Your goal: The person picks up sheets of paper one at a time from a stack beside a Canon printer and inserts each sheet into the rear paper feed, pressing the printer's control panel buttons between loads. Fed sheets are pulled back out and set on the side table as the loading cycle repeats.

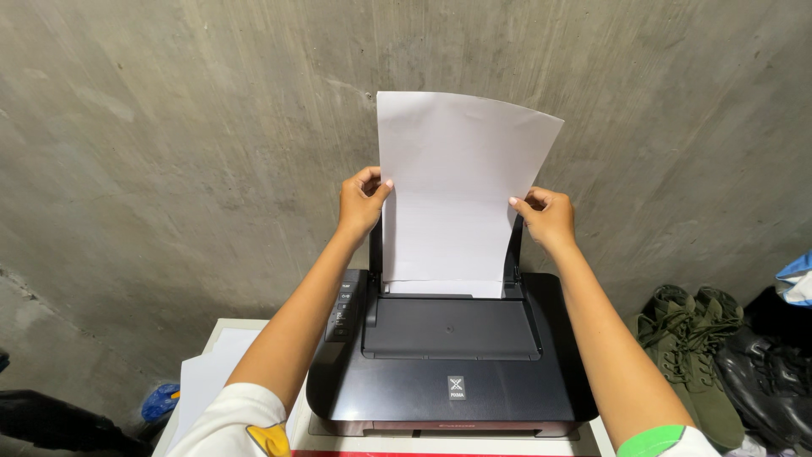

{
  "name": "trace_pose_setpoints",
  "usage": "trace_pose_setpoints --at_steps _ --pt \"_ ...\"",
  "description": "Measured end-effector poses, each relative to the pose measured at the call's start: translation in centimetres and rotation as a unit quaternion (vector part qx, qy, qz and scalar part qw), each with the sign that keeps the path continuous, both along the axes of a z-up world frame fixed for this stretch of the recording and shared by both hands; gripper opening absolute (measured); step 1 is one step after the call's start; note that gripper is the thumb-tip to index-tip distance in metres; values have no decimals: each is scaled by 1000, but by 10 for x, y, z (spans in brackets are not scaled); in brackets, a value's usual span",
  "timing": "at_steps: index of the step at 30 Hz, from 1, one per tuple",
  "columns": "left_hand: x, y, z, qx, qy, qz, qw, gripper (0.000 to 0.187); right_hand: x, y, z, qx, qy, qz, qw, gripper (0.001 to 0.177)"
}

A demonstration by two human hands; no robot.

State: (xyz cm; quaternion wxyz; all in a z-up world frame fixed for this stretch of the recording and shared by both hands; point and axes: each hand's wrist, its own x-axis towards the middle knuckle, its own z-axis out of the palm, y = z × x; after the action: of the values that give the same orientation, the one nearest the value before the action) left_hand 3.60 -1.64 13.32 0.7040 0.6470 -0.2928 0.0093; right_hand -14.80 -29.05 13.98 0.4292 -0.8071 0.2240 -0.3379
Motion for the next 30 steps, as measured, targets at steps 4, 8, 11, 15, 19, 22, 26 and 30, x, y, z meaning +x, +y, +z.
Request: trace_pose_setpoints --at_steps 4,8,11,15,19,22,26,30 --pt "6 -3 -6 -1 4 -12 1000 19 1 -5 -3 -4 9 -4 1000 20" --pt "10 -2 -15 -8 15 -30 999 20 1 -3 -8 -3 31 -6 1000 21" --pt "9 1 -21 -4 35 -40 999 20 -1 0 -11 -8 53 -1 999 24" --pt "9 4 -24 26 56 -30 998 20 0 2 -11 3 66 1 998 20" --pt "13 4 -33 62 72 -24 995 19 0 -1 -20 -9 88 1 996 25" --pt "15 5 -54 55 67 -44 995 19 -1 -4 -39 17 78 32 996 23" --pt "16 5 -84 81 60 -46 994 19 -1 -8 -66 37 94 35 994 20" --pt "14 6 -101 96 79 -44 991 18 -2 -11 -85 58 122 31 990 19"
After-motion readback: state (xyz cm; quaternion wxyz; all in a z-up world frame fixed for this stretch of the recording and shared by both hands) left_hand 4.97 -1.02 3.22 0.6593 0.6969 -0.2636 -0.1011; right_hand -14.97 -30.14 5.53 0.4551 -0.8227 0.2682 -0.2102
